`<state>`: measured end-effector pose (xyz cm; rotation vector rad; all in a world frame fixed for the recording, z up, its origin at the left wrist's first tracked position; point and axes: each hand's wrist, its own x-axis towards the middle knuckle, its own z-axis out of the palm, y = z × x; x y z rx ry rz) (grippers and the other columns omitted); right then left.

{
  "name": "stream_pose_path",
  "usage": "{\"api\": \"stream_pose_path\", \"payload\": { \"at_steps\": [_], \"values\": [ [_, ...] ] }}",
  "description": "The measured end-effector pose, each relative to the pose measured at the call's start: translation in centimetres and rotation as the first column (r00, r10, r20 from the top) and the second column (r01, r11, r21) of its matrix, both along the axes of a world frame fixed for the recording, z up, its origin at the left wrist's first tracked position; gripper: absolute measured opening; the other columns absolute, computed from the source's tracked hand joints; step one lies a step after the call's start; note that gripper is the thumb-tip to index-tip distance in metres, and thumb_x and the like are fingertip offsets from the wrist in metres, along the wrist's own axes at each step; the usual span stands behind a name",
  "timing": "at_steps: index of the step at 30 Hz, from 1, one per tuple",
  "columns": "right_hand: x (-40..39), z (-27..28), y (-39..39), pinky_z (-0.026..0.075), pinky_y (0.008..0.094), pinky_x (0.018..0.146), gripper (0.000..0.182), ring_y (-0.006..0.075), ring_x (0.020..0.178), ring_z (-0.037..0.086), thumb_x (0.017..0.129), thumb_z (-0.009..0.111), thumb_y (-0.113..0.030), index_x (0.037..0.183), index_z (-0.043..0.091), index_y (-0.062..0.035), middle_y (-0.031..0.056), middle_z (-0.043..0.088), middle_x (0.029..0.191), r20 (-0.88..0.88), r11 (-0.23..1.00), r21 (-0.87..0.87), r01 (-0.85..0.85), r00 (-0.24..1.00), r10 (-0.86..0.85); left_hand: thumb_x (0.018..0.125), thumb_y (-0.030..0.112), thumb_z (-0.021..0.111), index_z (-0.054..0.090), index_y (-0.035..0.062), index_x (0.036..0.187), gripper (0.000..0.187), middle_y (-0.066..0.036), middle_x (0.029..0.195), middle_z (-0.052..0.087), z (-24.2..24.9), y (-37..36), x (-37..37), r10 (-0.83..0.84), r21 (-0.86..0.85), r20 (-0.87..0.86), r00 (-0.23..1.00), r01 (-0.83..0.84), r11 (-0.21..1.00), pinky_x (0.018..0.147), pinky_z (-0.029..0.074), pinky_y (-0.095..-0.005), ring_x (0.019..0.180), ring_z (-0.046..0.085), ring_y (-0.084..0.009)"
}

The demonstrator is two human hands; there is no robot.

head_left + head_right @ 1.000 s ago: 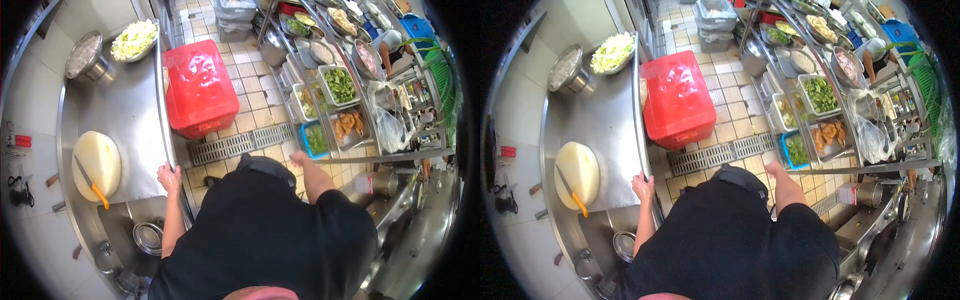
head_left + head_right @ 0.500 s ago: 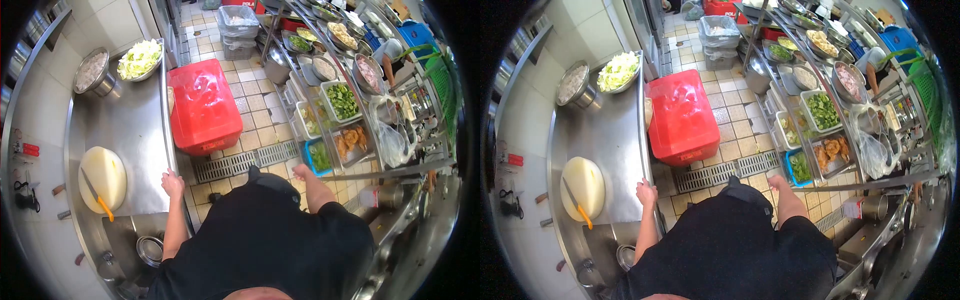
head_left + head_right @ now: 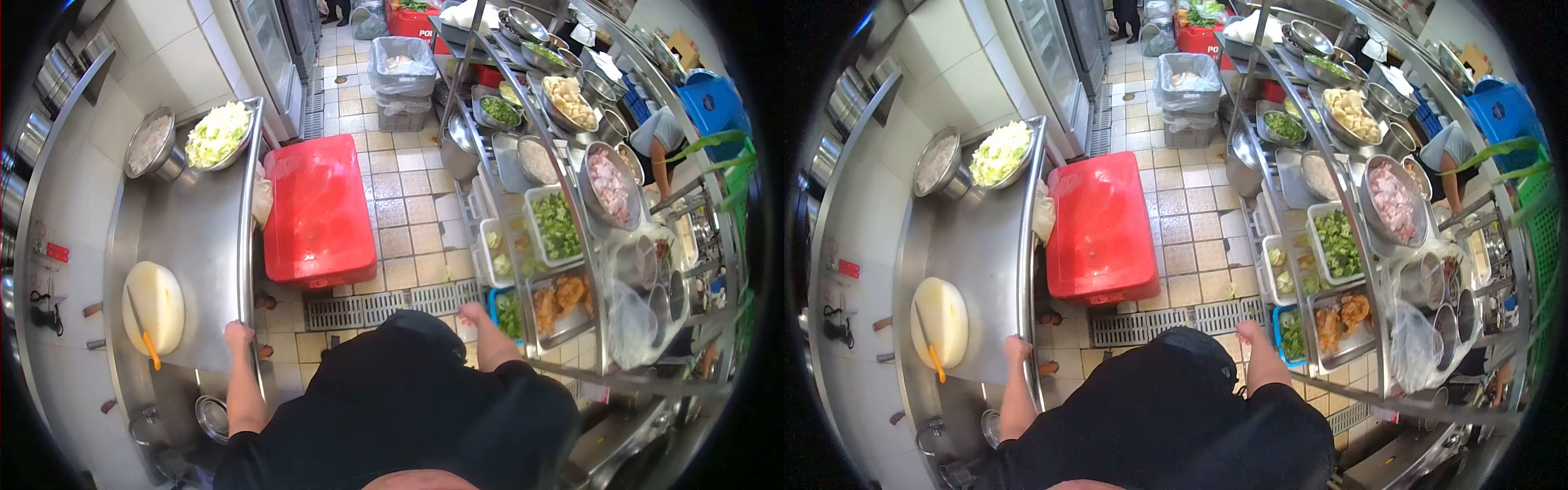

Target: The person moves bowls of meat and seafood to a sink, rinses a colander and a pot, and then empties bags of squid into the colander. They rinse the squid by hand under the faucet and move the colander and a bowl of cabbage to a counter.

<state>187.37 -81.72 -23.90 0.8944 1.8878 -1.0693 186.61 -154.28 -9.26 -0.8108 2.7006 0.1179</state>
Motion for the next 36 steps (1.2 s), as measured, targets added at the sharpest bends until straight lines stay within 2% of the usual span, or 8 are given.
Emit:
{"api": "stream_pose_path", "payload": {
  "at_steps": [12, 15, 21, 24, 27, 33, 34, 36],
  "values": [
    [-3.6, 0.2, 10.6, 0.046, 0.0377, 0.048, 0.031, 0.0192, 0.055, 0.062, 0.086, 0.058, -0.034, 0.089, 0.066, -0.0039, 0.0082, 0.069, 0.078, -0.030, 0.990, -0.008, 0.144, 0.989, -0.144, 0.062, 0.038, 0.086, 0.071, 0.0000, 0.096, 0.053, -0.018, 0.105, 0.069, 2.4, 1.7, 0.0, 0.285, -0.135, 0.042, 0.958, -0.277, 0.951, 0.085, 0.055, -0.0413, 0.100, 0.066, -0.0314],
    [-3.7, 0.4, 11.5, 0.044, 0.0355, 0.043, 0.032, 0.0191, 0.052, 0.061, 0.085, 0.060, -0.035, 0.083, 0.066, -0.0037, 0.0077, 0.067, 0.074, -0.063, 0.979, -0.021, 0.201, 0.977, -0.202, 0.061, 0.039, 0.087, 0.071, 0.0037, 0.101, 0.056, -0.015, 0.108, 0.069, 2.3, 0.9, -1.9, 0.132, -0.200, 0.311, 0.941, -0.071, 0.977, 0.085, 0.055, -0.0402, 0.102, 0.066, -0.0301],
    [-2.8, -1.3, 13.5, 0.044, 0.0340, 0.043, 0.032, 0.0182, 0.050, 0.059, 0.086, 0.060, -0.035, 0.082, 0.065, -0.0038, 0.0069, 0.065, 0.071, 0.022, 0.967, -0.095, 0.238, 0.971, -0.237, 0.078, 0.027, 0.073, 0.071, 0.0068, 0.101, 0.030, -0.010, 0.106, 0.070, 0.9, 1.4, -6.4, 0.202, -0.263, 0.552, 0.809, -0.061, 0.963, 0.082, 0.054, -0.0355, 0.101, 0.067, -0.0235],
    [-5.6, -0.3, 14.1, 0.043, 0.0330, 0.042, 0.030, 0.0170, 0.049, 0.058, 0.087, 0.057, -0.032, 0.083, 0.066, -0.0043, 0.0080, 0.064, 0.070, 0.051, 0.957, -0.096, 0.272, 0.962, -0.269, 0.085, 0.027, 0.063, 0.068, 0.0061, 0.103, 0.027, -0.011, 0.108, 0.066, 6.6, 6.9, -6.9, 0.093, -0.217, 0.460, 0.883, 0.010, 0.976, 0.086, 0.048, -0.0381, 0.104, 0.062, -0.0260],
    [-12.1, 1.4, 14.0, 0.045, 0.0322, 0.046, 0.026, 0.0166, 0.051, 0.059, 0.086, 0.056, -0.026, 0.083, 0.068, -0.0030, 0.0070, 0.064, 0.068, -0.151, 0.985, 0.000, 0.173, 0.974, -0.171, 0.090, 0.026, 0.057, 0.065, 0.0056, 0.104, 0.027, -0.012, 0.108, 0.064, 10.5, 10.5, -7.0, 0.061, -0.157, 0.364, 0.930, -0.003, 0.988, 0.089, 0.044, -0.0399, 0.106, 0.059, -0.0278],
    [-36.9, 5.9, 13.8, 0.049, 0.0305, 0.065, 0.026, 0.0134, 0.069, 0.059, 0.091, 0.058, -0.029, 0.094, 0.067, -0.0044, 0.0037, 0.066, 0.078, -0.551, 0.998, 0.008, -0.066, 0.833, 0.060, 0.090, 0.025, 0.056, 0.065, 0.0054, 0.106, 0.027, -0.013, 0.106, 0.065, 4.8, 11.2, -12.3, 0.207, 0.061, 0.364, 0.908, -0.246, 0.967, 0.090, 0.045, -0.0406, 0.103, 0.060, -0.0286],
    [-41.8, 8.8, 13.3, 0.049, 0.0293, 0.065, 0.023, 0.0120, 0.068, 0.058, 0.092, 0.059, -0.027, 0.097, 0.065, -0.0049, 0.0012, 0.064, 0.080, -0.699, 0.980, 0.179, -0.091, 0.689, 0.192, 0.090, 0.025, 0.056, 0.065, 0.0054, 0.106, 0.027, -0.014, 0.106, 0.065, 3.2, 11.6, -13.6, 0.240, 0.146, 0.346, 0.907, -0.305, 0.941, 0.090, 0.045, -0.0408, 0.103, 0.060, -0.0288],
    [-51.0, 13.7, 12.7, 0.049, 0.0272, 0.064, 0.021, 0.0094, 0.070, 0.059, 0.093, 0.060, -0.025, 0.096, 0.062, -0.0046, 0.0003, 0.063, 0.079, -0.822, 0.996, 0.078, -0.041, 0.563, 0.088, 0.090, 0.025, 0.055, 0.065, 0.0054, 0.106, 0.028, -0.014, 0.105, 0.066, -0.5, 12.3, -16.5, 0.353, 0.388, 0.279, 0.893, -0.441, 0.809, 0.090, 0.046, -0.0410, 0.102, 0.060, -0.0291]
  ]
}}
